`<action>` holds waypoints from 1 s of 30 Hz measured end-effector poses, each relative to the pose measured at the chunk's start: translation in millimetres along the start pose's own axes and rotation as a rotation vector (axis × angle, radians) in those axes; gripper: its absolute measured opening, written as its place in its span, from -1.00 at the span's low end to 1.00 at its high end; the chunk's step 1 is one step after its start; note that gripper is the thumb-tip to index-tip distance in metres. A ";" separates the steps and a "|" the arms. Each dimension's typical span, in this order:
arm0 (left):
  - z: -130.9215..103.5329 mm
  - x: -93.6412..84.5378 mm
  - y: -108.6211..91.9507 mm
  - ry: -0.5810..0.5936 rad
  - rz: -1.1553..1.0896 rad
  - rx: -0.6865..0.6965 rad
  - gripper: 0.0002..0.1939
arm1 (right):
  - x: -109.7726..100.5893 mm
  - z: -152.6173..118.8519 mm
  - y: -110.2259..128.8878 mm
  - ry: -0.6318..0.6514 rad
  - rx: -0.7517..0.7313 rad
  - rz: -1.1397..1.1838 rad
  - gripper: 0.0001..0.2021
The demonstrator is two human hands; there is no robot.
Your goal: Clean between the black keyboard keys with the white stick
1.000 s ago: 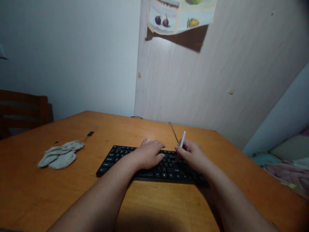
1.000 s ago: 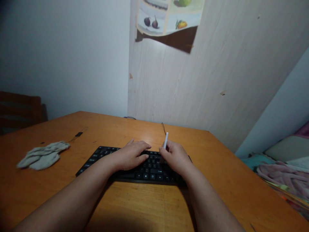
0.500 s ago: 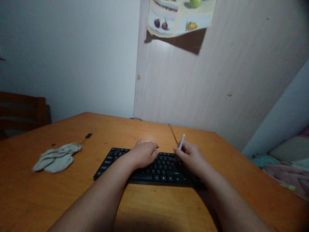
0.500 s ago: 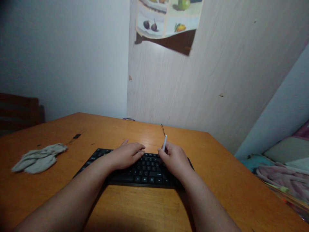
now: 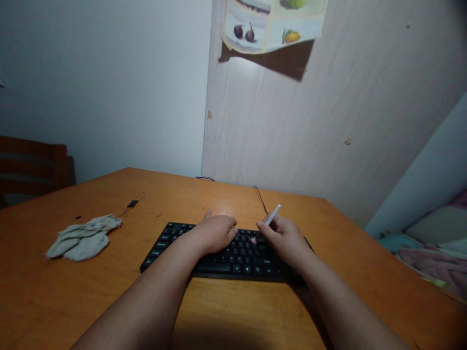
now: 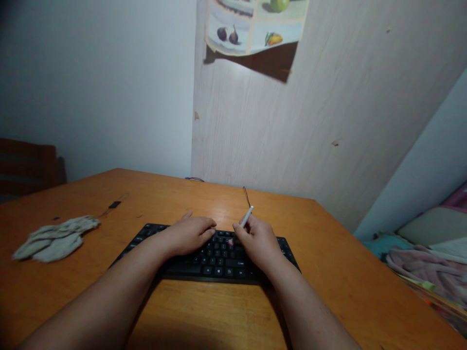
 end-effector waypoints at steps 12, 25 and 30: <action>0.7 1.2 -0.2 0.004 -0.007 0.012 -0.61 | -2.9 0.0 -1.8 -0.058 0.026 -0.008 -0.72; -0.2 0.5 -1.8 0.018 0.002 0.002 -0.63 | 17.3 -2.4 6.2 0.022 -0.009 0.173 -0.70; 0.2 1.2 -2.6 -0.008 -0.012 0.014 -0.63 | -12.9 1.5 -11.2 -0.123 0.085 0.107 -0.69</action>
Point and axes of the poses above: each hand's wrist, its own z-axis towards the middle knuckle, its own x-axis out of the palm, y = z × x, the point moved 8 cm from there along z, towards the middle knuckle, and after that the axes turned 3 degrees about y, right-handed, at the moved point
